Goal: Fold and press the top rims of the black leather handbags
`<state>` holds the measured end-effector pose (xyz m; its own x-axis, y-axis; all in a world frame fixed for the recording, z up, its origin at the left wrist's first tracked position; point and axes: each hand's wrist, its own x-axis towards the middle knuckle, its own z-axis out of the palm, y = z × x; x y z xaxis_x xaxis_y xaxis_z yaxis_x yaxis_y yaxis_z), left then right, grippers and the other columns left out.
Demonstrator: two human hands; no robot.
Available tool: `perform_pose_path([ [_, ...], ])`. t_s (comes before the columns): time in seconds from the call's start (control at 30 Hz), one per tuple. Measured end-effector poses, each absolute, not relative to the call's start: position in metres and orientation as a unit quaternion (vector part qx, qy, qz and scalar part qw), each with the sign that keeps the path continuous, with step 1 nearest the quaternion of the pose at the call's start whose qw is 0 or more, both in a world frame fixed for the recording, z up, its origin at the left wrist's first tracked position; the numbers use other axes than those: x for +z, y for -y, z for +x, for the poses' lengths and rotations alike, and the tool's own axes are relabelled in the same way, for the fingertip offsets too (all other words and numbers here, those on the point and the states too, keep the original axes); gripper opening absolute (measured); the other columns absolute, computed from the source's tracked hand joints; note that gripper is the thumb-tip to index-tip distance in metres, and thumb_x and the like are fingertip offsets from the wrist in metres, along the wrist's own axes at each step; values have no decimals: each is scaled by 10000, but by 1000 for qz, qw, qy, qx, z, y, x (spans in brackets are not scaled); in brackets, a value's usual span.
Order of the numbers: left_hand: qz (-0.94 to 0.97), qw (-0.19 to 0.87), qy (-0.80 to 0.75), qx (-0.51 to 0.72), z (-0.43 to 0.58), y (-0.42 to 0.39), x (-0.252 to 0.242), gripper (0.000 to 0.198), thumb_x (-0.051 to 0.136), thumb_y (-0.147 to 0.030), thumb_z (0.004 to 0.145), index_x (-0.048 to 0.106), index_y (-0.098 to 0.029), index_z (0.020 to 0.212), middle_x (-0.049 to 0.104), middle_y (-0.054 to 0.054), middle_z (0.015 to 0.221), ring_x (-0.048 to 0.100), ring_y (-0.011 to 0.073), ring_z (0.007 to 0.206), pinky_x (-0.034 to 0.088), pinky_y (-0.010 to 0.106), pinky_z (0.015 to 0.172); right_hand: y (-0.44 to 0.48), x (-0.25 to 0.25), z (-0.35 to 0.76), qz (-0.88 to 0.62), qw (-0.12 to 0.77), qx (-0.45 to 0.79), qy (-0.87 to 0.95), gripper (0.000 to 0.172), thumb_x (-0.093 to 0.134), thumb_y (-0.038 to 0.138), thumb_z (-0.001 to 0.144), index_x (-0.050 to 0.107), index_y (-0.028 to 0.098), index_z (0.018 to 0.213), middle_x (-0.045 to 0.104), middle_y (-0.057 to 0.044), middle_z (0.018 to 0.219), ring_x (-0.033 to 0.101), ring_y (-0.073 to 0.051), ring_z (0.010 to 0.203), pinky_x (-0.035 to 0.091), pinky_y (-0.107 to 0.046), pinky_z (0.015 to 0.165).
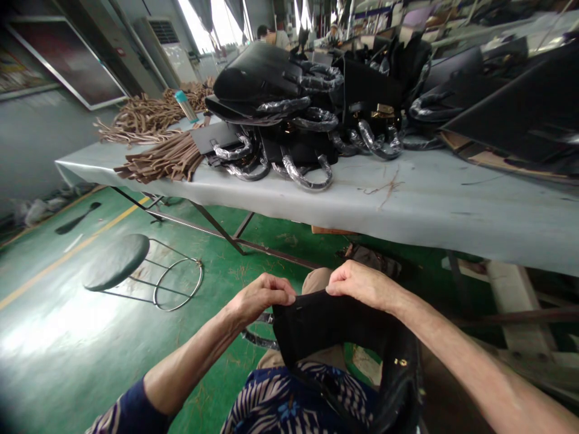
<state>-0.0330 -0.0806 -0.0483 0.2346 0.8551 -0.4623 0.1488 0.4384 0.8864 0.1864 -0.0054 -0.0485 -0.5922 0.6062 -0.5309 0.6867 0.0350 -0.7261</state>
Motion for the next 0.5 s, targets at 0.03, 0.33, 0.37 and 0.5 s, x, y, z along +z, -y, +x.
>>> perform_pose_path([
  [0.03,456,644,-548,278,-35,80,-49,122,604,-200,585,666,-105,629,567,-9,591,446,99,607,313,237,627,5,-49,186,449,36,-530,-719,257,525,362,697,547,155,546,349,54,456,289,-78,471,193,-241,457],
  [0.33,482,641,-534,268,-50,85,-51,243,608,-337,671,606,-95,657,511,-6,570,437,93,555,327,218,550,4,-46,188,474,44,-527,-704,252,525,363,691,520,161,539,360,52,465,305,-78,470,204,-239,462],
  [0.37,496,626,-543,258,-51,85,-51,241,587,-344,690,591,-104,668,482,-22,550,415,85,533,308,209,524,4,-46,188,476,46,-526,-704,250,524,361,690,517,163,539,364,52,468,309,-79,472,205,-239,466],
  [0.5,545,563,-569,249,-57,87,-45,228,517,-347,749,531,-133,672,372,-60,514,308,58,481,229,194,472,3,-45,185,474,47,-526,-705,238,513,350,689,512,167,537,371,48,478,319,-85,484,207,-242,472],
])
